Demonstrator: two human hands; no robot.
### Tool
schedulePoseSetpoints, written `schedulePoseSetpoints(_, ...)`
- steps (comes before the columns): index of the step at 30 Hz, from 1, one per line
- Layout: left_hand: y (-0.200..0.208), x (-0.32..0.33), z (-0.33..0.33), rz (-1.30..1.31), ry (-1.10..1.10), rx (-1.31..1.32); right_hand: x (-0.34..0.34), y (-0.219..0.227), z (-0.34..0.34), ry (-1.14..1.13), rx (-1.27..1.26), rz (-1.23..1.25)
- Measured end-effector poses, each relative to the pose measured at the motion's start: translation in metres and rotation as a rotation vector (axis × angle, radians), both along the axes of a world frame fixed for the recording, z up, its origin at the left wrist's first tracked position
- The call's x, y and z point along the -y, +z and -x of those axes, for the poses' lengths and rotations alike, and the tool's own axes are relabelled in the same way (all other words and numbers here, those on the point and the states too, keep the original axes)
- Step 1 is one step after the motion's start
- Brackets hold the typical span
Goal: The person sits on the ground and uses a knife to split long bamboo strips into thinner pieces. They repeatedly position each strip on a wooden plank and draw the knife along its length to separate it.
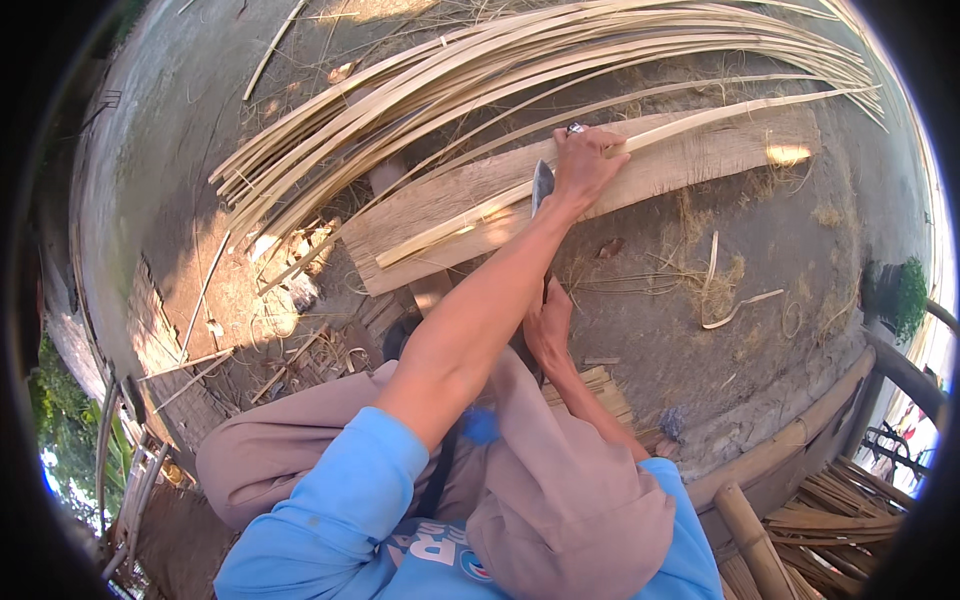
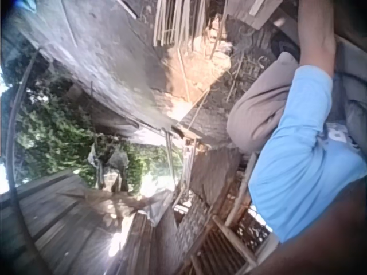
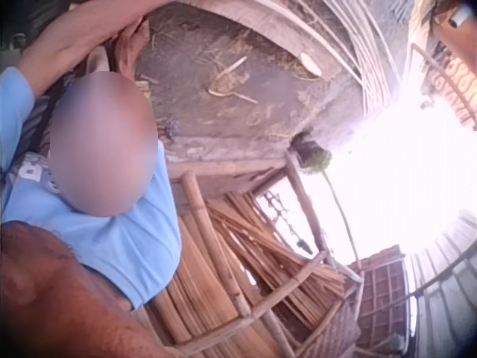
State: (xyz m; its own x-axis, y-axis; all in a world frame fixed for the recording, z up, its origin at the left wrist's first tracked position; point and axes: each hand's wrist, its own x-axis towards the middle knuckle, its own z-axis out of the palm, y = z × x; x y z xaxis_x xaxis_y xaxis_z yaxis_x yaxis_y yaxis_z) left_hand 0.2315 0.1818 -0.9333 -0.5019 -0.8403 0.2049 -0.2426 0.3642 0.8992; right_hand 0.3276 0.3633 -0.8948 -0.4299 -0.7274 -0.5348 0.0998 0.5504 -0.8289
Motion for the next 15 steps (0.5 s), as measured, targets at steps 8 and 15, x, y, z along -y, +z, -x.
schedulePoseSetpoints(8, 0.002, -0.001, -0.005, -0.022, -0.018, 0.038, -0.010, -0.012, -0.015, 0.035, -0.022, 0.079)
schedulePoseSetpoints(15, 0.006, 0.000, -0.004, -0.069, -0.045, 0.047, -0.009, -0.017, -0.015, 0.310, -0.124, 0.172)
